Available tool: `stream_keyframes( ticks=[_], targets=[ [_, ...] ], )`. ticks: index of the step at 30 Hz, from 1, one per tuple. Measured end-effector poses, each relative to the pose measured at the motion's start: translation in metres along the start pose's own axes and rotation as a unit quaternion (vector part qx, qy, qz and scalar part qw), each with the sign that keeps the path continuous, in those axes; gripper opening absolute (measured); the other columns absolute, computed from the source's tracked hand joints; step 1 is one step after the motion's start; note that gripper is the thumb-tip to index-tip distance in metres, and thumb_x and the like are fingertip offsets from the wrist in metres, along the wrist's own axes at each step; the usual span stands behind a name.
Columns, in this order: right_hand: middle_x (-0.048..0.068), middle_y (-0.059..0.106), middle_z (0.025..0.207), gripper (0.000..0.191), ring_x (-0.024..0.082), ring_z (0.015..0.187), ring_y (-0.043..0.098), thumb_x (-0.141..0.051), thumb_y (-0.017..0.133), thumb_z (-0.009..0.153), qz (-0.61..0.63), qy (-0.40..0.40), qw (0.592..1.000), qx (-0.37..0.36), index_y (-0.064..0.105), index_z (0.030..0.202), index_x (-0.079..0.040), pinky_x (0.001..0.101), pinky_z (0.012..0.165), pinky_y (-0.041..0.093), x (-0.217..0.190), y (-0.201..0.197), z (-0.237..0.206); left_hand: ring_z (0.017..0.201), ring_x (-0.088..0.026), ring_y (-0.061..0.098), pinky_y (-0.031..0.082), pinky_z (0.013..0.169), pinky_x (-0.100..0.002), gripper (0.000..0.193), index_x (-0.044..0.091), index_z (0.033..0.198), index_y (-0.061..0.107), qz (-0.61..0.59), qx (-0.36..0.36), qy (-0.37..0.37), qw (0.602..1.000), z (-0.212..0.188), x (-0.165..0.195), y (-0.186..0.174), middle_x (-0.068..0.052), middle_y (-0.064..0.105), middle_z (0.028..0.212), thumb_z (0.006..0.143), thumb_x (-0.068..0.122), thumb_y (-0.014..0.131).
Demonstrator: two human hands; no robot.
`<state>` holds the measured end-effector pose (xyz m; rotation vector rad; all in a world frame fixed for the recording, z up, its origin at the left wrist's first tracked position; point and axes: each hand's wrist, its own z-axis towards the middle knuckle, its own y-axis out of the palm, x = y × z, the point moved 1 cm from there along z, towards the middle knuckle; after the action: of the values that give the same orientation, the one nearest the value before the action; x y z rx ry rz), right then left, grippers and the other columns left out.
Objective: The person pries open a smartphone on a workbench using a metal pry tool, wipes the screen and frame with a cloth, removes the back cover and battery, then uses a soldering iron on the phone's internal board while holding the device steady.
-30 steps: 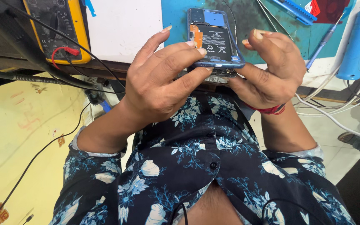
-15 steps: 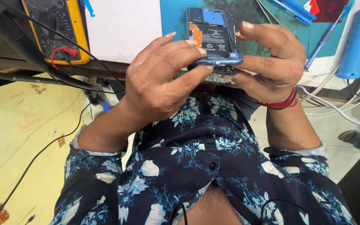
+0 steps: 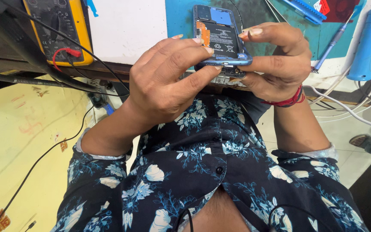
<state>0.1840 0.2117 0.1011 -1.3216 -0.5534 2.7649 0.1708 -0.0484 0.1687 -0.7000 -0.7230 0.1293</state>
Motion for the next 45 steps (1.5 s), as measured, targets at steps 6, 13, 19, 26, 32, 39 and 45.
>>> stream_keyframes(
  ticks=[6,13,19,26,32,39,45],
  targets=[
    [0.016,0.062,0.117,0.023,0.035,0.104,0.070,-0.019,0.088,0.081,0.012,0.018,1.000,0.010,0.077,0.090,-0.002,0.0454,0.090,0.060,0.001,0.003,-0.003,0.108,-0.031,0.069,0.059,0.094,-0.045,0.022,0.005,0.113,0.074,0.001,-0.001,0.000,1.000,0.002,0.001,-0.001,-0.011,0.066,0.116,0.091,0.009,0.075],
    [0.016,0.058,0.117,0.015,0.037,0.103,0.070,-0.014,0.085,0.083,-0.016,-0.049,0.999,0.002,0.076,0.087,-0.003,0.0494,0.089,0.063,-0.001,0.001,0.007,0.109,-0.030,0.070,0.060,0.093,-0.041,0.025,0.006,0.112,0.074,0.011,-0.001,-0.002,1.000,0.003,0.002,-0.002,-0.010,0.067,0.116,0.088,0.009,0.074],
    [0.013,0.057,0.113,0.012,0.036,0.100,0.065,-0.010,0.086,0.079,-0.111,-0.127,0.984,-0.051,0.079,0.085,-0.003,0.0471,0.084,0.059,-0.010,-0.009,0.019,0.110,-0.029,0.070,0.059,0.092,-0.039,0.024,0.006,0.113,0.074,0.012,-0.008,0.004,1.000,0.005,0.001,-0.005,-0.009,0.068,0.117,0.089,0.009,0.073],
    [0.018,0.059,0.117,0.015,0.036,0.102,0.066,-0.013,0.088,0.080,-0.061,-0.030,0.997,-0.037,0.075,0.085,-0.005,0.0454,0.087,0.057,-0.009,-0.008,0.014,0.110,-0.029,0.070,0.059,0.093,-0.039,0.023,0.006,0.113,0.073,-0.002,-0.006,0.002,1.000,0.006,-0.001,-0.005,-0.009,0.067,0.117,0.090,0.007,0.072],
    [0.021,0.054,0.126,0.021,0.033,0.107,0.068,-0.013,0.089,0.081,0.013,0.026,1.000,-0.005,0.077,0.093,0.000,0.0448,0.095,0.060,0.002,-0.005,-0.004,0.108,-0.030,0.070,0.059,0.092,-0.041,0.023,0.005,0.112,0.073,-0.008,-0.005,0.011,1.000,0.007,-0.003,-0.004,-0.010,0.067,0.115,0.089,0.007,0.075],
    [0.018,0.053,0.128,0.019,0.030,0.109,0.070,-0.015,0.086,0.083,0.068,0.085,0.994,0.010,0.076,0.092,-0.002,0.0432,0.098,0.060,0.005,-0.002,-0.013,0.108,-0.030,0.070,0.059,0.094,-0.041,0.025,0.005,0.114,0.072,-0.018,-0.013,0.008,1.000,0.006,-0.003,-0.004,-0.010,0.067,0.117,0.090,0.006,0.074],
    [0.020,0.060,0.121,0.019,0.035,0.101,0.068,-0.016,0.087,0.080,-0.014,-0.024,1.000,-0.013,0.077,0.089,-0.003,0.0449,0.089,0.058,0.001,-0.005,0.004,0.108,-0.029,0.070,0.059,0.093,-0.041,0.022,0.006,0.112,0.073,-0.013,-0.010,0.008,1.000,0.007,-0.002,-0.005,-0.009,0.067,0.116,0.090,0.007,0.075]
  ],
)
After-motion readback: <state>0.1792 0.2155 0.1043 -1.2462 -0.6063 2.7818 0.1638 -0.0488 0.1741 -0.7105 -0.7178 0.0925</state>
